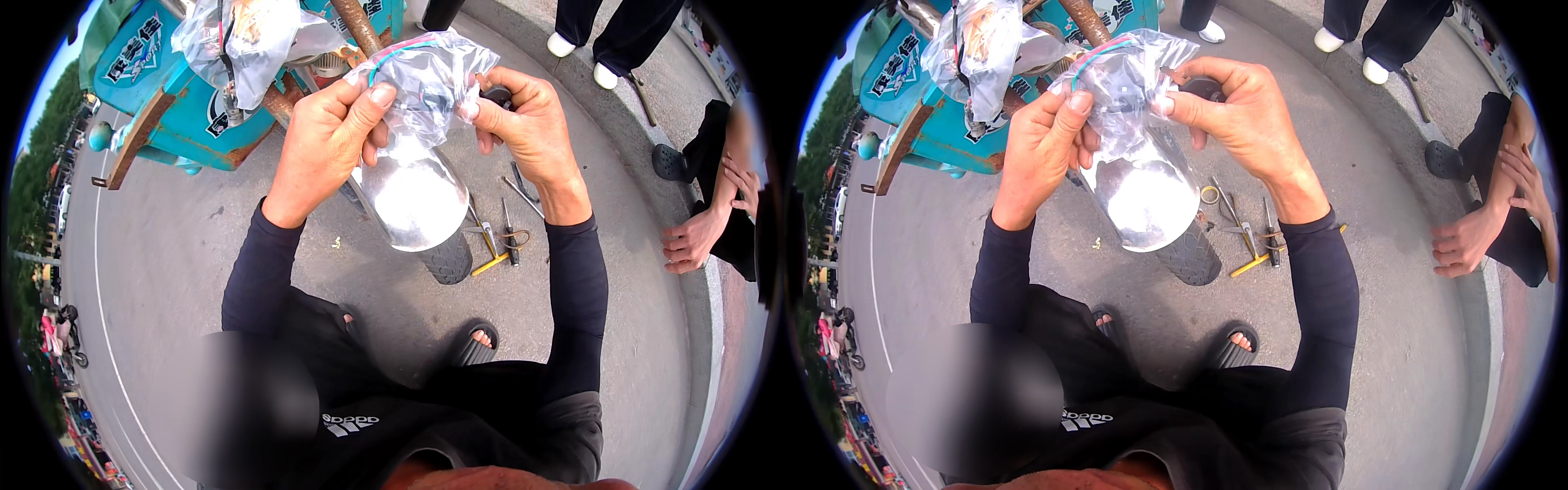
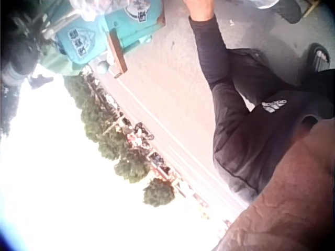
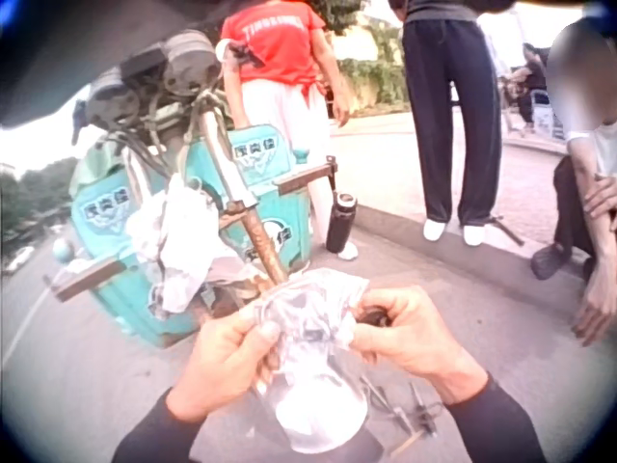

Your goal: The person repairs electrical wiring on a teal three-wheeled vehicle. They strip wire insulation with pliers, twist exposed conductors together, and wrap the connections with black electrical tape.

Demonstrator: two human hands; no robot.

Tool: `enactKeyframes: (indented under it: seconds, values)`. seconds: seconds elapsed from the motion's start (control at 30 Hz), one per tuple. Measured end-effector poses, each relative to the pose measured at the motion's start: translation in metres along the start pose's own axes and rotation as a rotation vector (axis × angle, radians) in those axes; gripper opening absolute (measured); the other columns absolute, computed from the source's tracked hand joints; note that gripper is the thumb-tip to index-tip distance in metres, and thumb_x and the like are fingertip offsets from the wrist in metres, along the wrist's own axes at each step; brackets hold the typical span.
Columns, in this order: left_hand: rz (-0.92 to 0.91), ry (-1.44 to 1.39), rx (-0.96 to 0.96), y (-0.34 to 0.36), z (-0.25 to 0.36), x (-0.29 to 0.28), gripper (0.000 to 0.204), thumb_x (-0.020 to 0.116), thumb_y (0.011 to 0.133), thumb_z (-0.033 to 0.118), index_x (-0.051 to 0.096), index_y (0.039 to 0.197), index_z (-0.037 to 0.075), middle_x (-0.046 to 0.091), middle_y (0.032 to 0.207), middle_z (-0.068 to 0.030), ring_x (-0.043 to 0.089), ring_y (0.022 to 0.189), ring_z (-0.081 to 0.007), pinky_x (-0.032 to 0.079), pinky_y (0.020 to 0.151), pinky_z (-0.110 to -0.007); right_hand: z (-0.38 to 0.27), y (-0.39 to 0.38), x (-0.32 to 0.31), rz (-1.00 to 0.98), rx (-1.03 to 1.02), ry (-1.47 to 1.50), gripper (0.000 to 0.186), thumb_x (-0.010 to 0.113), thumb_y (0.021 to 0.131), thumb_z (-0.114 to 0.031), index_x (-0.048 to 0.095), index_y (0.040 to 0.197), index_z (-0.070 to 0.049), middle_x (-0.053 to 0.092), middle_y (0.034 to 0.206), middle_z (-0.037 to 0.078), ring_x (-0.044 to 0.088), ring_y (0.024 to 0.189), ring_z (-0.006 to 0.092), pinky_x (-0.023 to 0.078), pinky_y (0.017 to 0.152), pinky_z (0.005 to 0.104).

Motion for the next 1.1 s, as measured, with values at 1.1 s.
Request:
enactKeyframes:
  seconds: [1.1]
  values:
    - [-0.072, -0.576, 0.306, -0.005, -0.007, 0.007, 0.023, 0.065, 0.100, 0.014, 0.069, 0.117, 0.000, 0.075, 0.106, -0.0141, 0.074, 0.087, -0.0161, 0.056, 0.074, -0.021, 0.054, -0.031, 0.025, -0.308, 0.190, 0.258, 0.039, 0.071, 0.095, -0.037, 0.071, 0.108, 0.000, 0.076, 0.089, 0.013, 0.057, 0.050, 0.0058, 0.043, 0.047, 0.0183]
Point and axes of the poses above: each hand's wrist, its own y-axis towards the middle knuckle, its own x-axis out of the palm, z = x × y, the point moved 4 cm from there along y, towards the middle knuckle
